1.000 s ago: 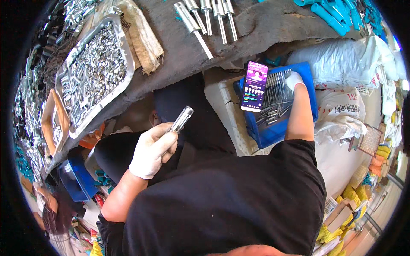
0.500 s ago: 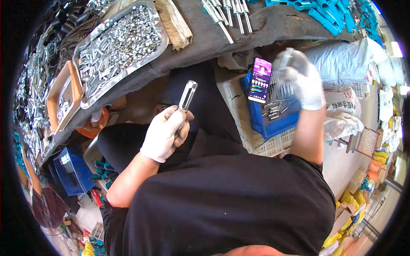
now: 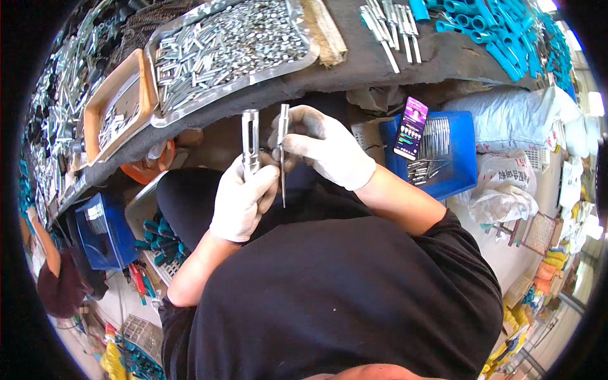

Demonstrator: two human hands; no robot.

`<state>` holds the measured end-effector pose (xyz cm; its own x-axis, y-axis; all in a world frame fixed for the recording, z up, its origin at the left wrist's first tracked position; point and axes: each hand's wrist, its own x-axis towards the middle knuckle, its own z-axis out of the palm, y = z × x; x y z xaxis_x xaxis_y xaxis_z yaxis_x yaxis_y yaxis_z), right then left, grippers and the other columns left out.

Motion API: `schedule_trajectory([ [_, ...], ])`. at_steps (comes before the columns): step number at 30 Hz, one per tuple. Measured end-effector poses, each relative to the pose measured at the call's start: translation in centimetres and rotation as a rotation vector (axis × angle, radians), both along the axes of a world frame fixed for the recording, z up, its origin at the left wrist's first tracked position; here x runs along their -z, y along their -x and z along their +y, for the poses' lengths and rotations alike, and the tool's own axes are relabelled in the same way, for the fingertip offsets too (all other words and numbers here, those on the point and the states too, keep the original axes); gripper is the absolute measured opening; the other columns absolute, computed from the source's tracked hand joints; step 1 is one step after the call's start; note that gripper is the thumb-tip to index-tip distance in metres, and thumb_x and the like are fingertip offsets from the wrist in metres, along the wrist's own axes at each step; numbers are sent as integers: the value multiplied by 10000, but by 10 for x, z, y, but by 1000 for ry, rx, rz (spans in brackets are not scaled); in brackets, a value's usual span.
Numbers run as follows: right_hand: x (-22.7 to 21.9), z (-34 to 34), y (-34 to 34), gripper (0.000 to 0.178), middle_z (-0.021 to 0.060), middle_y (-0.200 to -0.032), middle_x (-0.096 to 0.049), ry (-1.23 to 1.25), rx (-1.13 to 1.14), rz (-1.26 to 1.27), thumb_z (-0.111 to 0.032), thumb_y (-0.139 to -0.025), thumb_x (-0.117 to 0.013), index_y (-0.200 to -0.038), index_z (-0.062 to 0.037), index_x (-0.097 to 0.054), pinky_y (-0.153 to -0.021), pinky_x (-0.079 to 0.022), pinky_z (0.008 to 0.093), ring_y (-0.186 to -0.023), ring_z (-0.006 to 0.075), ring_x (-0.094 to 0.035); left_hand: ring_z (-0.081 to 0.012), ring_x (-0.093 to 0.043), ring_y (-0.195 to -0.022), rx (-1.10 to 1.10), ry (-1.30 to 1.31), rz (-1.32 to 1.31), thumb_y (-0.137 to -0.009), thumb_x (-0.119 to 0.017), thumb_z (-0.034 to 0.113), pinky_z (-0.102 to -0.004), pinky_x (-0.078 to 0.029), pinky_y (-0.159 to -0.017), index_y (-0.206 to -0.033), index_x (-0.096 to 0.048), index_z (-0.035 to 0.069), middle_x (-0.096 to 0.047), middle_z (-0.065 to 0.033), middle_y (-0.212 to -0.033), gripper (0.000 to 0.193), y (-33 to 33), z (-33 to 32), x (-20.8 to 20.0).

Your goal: The person assembles tools by inserting springs and pins into metal cylinders and fitting plastic handles onto the metal mechanisms.

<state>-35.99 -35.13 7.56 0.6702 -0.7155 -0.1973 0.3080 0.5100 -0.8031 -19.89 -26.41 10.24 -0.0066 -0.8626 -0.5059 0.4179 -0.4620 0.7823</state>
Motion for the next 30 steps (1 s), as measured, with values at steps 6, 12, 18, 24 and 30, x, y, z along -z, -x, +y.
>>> schedule_trajectory([
  [6, 0, 6, -8, 309, 106, -1028, -603, 52, 98, 130, -76, -891, -595, -1165, 23, -493, -771, -519, 300, -903, 179, -613, -42, -400, -471, 153, -3, -70, -857, -640, 190, -202, -305, -446, -903, -562, 29, -469, 43, -604, 185, -7, -8, -4],
  [12, 3, 6, -9, 350, 130, -1058, -605, -81, 74, 67, -41, -863, -605, -1187, -13, -476, -792, -524, 322, -949, 200, -608, -36, -416, -489, 112, 2, -18, -846, -638, 163, -186, -318, -438, -954, -556, 12, -515, 8, -668, 203, -17, -6, 10],
  [18, 6, 8, -11, 439, 136, -1071, -608, -30, 38, 96, -33, -825, -650, -1219, -7, -456, -839, -521, 338, -977, 217, -611, -39, -423, -503, 93, 17, -92, -842, -645, 147, -189, -322, -445, -922, -552, 20, -507, 14, -664, 177, -21, -1, 14],
  [24, -3, 7, -14, 429, 136, -1072, -613, 106, 13, 273, -46, -812, -649, -1200, 18, -476, -872, -504, 332, -983, 214, -617, -44, -424, -510, 166, 67, -334, -826, -648, 146, -200, -326, -455, -890, -545, 36, -494, 26, -643, 164, -22, -1, 21],
  [30, 2, 9, -11, 378, 117, -1028, -635, 24, 5, 88, 2, -838, -634, -1185, -6, -486, -881, -494, 315, -966, 186, -615, -58, -477, -579, 122, -43, -407, -806, -665, 183, -228, -397, -542, -842, -580, 22, -532, 13, -663, 186, -19, 3, -1],
])
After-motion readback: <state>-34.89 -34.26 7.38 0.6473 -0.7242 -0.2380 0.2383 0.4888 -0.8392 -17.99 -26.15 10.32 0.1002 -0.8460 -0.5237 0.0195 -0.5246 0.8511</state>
